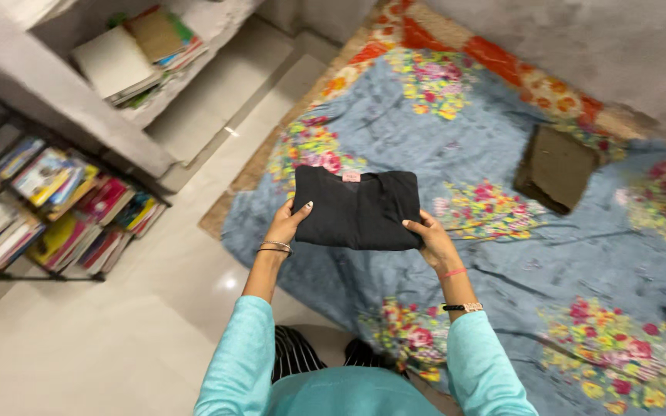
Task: The person picks up several folded items of clothing from a bed and places them onto a shelf one by one.
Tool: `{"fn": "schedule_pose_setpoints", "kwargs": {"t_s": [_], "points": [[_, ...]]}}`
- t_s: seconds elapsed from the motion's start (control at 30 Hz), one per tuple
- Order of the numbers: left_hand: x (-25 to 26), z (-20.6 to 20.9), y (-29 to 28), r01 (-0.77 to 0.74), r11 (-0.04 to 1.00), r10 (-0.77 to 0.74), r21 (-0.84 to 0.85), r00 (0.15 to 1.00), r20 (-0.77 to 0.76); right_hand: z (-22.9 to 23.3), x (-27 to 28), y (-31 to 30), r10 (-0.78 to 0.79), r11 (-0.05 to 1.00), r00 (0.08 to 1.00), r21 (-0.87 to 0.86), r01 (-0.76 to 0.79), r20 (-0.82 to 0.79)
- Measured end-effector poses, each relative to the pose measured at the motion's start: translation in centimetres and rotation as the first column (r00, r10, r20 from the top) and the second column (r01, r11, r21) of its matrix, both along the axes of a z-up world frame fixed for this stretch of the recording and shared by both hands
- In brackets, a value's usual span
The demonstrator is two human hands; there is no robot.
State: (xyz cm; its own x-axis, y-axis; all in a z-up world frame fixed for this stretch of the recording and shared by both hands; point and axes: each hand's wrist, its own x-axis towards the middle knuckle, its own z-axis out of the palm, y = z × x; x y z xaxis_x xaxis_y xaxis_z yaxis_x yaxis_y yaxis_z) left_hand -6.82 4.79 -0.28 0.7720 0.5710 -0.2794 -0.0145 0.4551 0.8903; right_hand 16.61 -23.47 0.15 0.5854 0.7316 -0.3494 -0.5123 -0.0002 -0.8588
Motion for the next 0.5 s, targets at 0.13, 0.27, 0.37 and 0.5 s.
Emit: {"fn": "schedule_pose_setpoints", "kwargs": {"t_s": [0.13, 0.27, 0.37, 0.5], "points": [[-6.8, -0.8, 5.4, -0.075, 0.995, 0.077, 0.07, 0.997, -0.028, 0.1, -5.9, 7.2, 0.038, 0.999, 0.998, -0.032, -0.036, 0.044], [-13.5, 0.7, 12.9, -0.1, 0.987, 0.103, 0.128, 0.995, -0.012, 1.0, -12.1, 15.5, 0.076, 0.997, 0.992, -0.011, -0.075, 0.097], [-18.6, 2.0, 16.9, -0.113, 0.988, 0.115, 0.104, 0.993, -0.011, 0.9, -15.9, 20.7, 0.116, 0.992, 0.987, 0.029, -0.12, 0.107], [-23.2, 3.3, 21.8, -0.148, 0.986, 0.148, 0.08, 0.989, -0.001, 1.4, -20.0, 26.5, 0.115, 0.993, 0.991, 0.006, -0.116, 0.068]]}}
